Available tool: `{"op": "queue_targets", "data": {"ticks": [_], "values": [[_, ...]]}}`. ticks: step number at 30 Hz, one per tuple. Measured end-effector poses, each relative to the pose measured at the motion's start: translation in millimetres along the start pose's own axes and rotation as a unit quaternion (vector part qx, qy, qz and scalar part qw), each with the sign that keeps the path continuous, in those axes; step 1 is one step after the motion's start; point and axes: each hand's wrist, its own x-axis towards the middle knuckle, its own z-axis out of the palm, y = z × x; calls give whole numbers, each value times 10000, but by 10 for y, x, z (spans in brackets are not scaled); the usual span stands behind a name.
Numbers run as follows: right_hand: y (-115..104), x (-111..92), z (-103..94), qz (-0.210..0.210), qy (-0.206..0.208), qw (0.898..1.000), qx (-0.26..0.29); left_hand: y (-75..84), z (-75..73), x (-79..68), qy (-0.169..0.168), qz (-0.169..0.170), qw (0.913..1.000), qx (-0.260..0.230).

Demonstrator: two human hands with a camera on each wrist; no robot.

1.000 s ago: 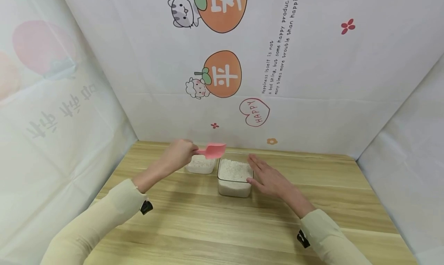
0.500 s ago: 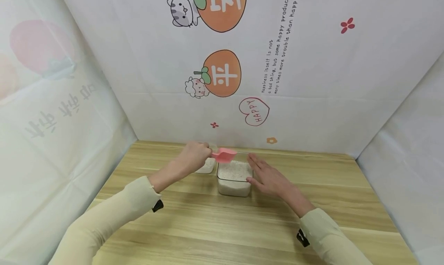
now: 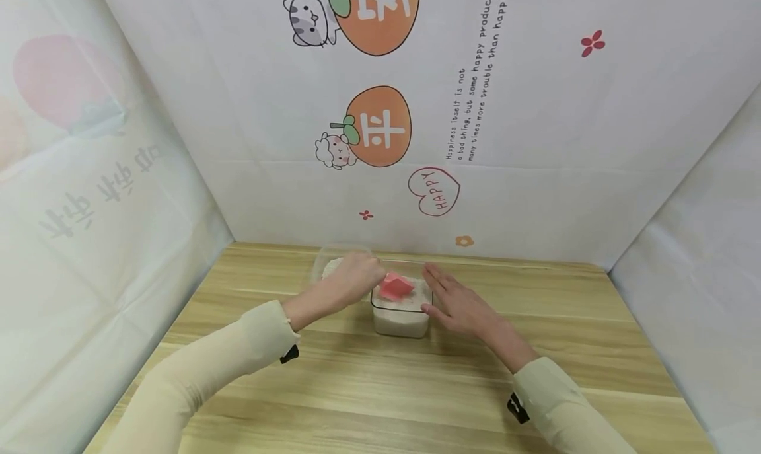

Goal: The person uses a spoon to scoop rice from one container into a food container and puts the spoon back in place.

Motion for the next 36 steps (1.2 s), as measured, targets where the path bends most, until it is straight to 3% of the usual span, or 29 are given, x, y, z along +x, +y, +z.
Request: {"op": "queue_targets", "data": {"ticks": [5,11,15,20,23,32,36], "values": [[-10,11,-5,-4,44,10000,41,48,3,93,-285,-6,9994,-196],[3,12,17,14,-11,10000,18,24,-27,171,-956,-92,9922,-801],[13,14,28,16,31,10000,32,-36,-78,190,-1501,-292,9743,-1656],[8,21,23,39,55,9999,93,-98,-101,202,-2027,-505,9442,-2546],[-4,23,20,50,2,9999,120,-113,-78,216,-2192,-529,9324,-2823],[-7,33,27,83,7,9999,94,-133,-9,290,-2544,-621,9125,-3143],[19,13,36,125,2,9999,83,-165,20,277,-2635,-789,8935,-3550]]}}
